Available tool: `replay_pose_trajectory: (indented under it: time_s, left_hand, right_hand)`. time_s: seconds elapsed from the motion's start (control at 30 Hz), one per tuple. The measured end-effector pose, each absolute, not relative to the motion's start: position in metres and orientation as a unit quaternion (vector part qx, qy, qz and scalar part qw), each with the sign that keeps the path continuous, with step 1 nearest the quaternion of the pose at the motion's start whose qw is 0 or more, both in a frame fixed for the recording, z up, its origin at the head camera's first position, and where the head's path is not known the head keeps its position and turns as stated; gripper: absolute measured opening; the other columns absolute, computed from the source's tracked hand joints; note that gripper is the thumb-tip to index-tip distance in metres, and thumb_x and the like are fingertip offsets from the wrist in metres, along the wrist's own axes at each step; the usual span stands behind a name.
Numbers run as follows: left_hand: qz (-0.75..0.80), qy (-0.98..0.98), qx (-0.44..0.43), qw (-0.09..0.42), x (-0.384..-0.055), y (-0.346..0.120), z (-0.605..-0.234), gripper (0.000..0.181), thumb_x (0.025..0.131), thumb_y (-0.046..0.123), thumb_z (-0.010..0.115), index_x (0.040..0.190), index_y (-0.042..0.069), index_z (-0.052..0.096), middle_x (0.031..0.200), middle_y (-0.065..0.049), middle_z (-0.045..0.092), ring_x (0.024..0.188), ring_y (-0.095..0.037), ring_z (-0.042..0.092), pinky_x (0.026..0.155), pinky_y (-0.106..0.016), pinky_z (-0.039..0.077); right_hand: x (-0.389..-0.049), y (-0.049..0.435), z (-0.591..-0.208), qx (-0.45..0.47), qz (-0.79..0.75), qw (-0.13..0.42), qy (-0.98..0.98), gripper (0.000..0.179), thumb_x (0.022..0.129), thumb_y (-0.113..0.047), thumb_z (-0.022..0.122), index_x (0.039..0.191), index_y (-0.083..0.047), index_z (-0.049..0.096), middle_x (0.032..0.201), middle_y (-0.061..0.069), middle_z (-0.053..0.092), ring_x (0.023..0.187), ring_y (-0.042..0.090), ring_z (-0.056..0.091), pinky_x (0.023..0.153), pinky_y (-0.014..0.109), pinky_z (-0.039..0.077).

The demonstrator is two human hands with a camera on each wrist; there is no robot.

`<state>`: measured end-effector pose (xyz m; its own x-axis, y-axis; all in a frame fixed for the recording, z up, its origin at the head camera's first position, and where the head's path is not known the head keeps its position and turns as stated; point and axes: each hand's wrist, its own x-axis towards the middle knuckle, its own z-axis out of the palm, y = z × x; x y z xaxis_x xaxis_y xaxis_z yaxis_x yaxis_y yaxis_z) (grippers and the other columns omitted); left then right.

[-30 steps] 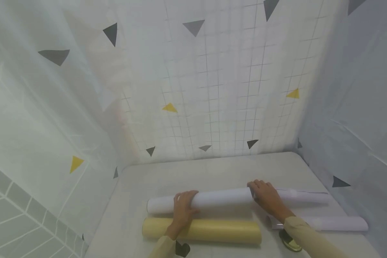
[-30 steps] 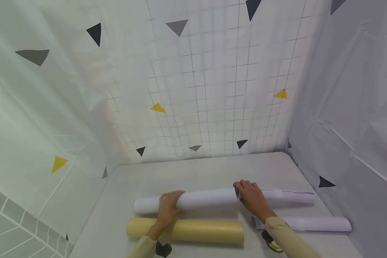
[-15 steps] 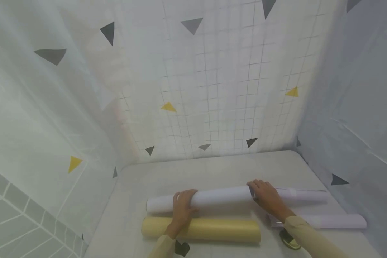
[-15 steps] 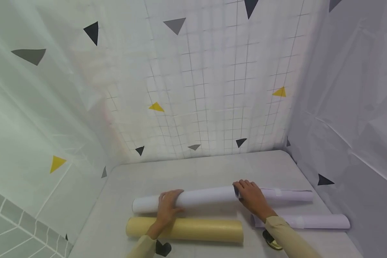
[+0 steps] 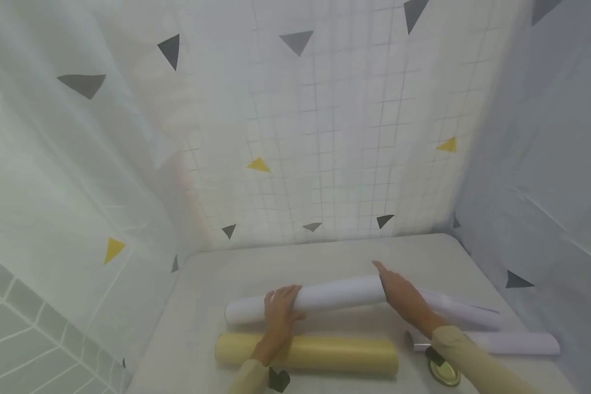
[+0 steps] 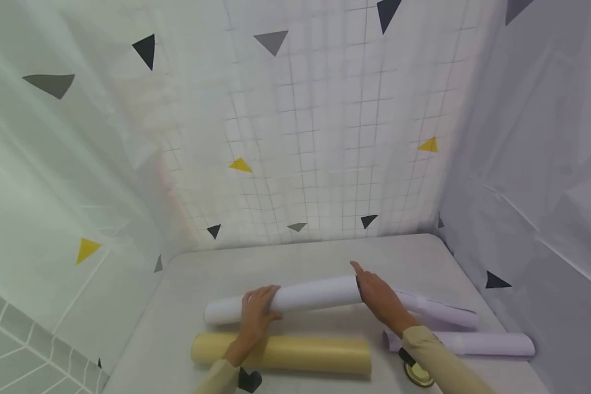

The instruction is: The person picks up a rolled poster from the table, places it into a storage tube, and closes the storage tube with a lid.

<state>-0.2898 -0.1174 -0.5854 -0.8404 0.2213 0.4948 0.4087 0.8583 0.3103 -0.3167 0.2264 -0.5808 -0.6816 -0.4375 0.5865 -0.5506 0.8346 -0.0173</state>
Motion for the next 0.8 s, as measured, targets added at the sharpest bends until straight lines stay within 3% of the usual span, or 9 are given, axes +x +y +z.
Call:
replay_pose_trajectory:
  time_s: [0.2,0.33,0.57,0.73,0.8]
  left_hand:
    - [-0.195,-0.941,-0.173,0.215,-0.291,-0.124,-0.578,0.071,0.064,0.022,0.092,0.130,0.014,0.066,0.132,-0.004,0.071,0.123,-0.026,0.064,0.107,-0.057,0.045]
    - [-0.197,-0.939,-0.171,0.226,-0.292,-0.126,-0.578,0.071,0.064,0.022,0.093,0.129,0.014,0.067,0.131,-0.004,0.072,0.120,-0.025,0.065,0.105,-0.056,0.046]
    - [-0.182,-0.945,-0.157,0.220,-0.289,-0.129,-0.587,0.070,0.063,0.026,0.093,0.128,0.016,0.069,0.129,-0.002,0.073,0.117,-0.024,0.067,0.102,-0.056,0.046]
    - [-0.187,-0.940,-0.166,0.231,-0.288,-0.130,-0.590,0.071,0.063,0.026,0.093,0.128,0.015,0.068,0.129,-0.002,0.073,0.118,-0.024,0.066,0.102,-0.057,0.045]
    - [-0.194,-0.940,-0.171,0.225,-0.288,-0.129,-0.591,0.071,0.064,0.025,0.092,0.129,0.014,0.068,0.130,-0.002,0.073,0.119,-0.025,0.065,0.103,-0.058,0.044]
  right_hand:
    - [-0.322,0.227,-0.572,0.274,0.097,0.333,-0.897,0.046,0.067,0.009,0.080,0.109,0.002,0.064,0.093,0.012,0.070,0.079,0.023,0.065,0.067,0.038,0.058]
    - [-0.324,0.227,-0.568,0.255,0.127,0.351,-0.892,0.045,0.064,0.010,0.079,0.104,-0.001,0.064,0.089,0.009,0.070,0.076,0.023,0.063,0.066,0.039,0.055]
    - [-0.316,0.222,-0.571,0.253,0.118,0.293,-0.914,0.053,0.067,0.005,0.083,0.117,0.003,0.064,0.099,0.013,0.074,0.083,0.026,0.068,0.074,0.042,0.058]
    - [-0.313,0.221,-0.575,0.237,0.110,0.270,-0.927,0.073,0.067,0.005,0.083,0.135,0.000,0.056,0.085,0.010,0.071,0.074,0.023,0.064,0.066,0.040,0.054]
    - [-0.313,0.222,-0.576,0.248,0.113,0.277,-0.921,0.081,0.067,0.005,0.083,0.142,-0.002,0.052,0.087,0.009,0.073,0.075,0.024,0.065,0.067,0.041,0.054]
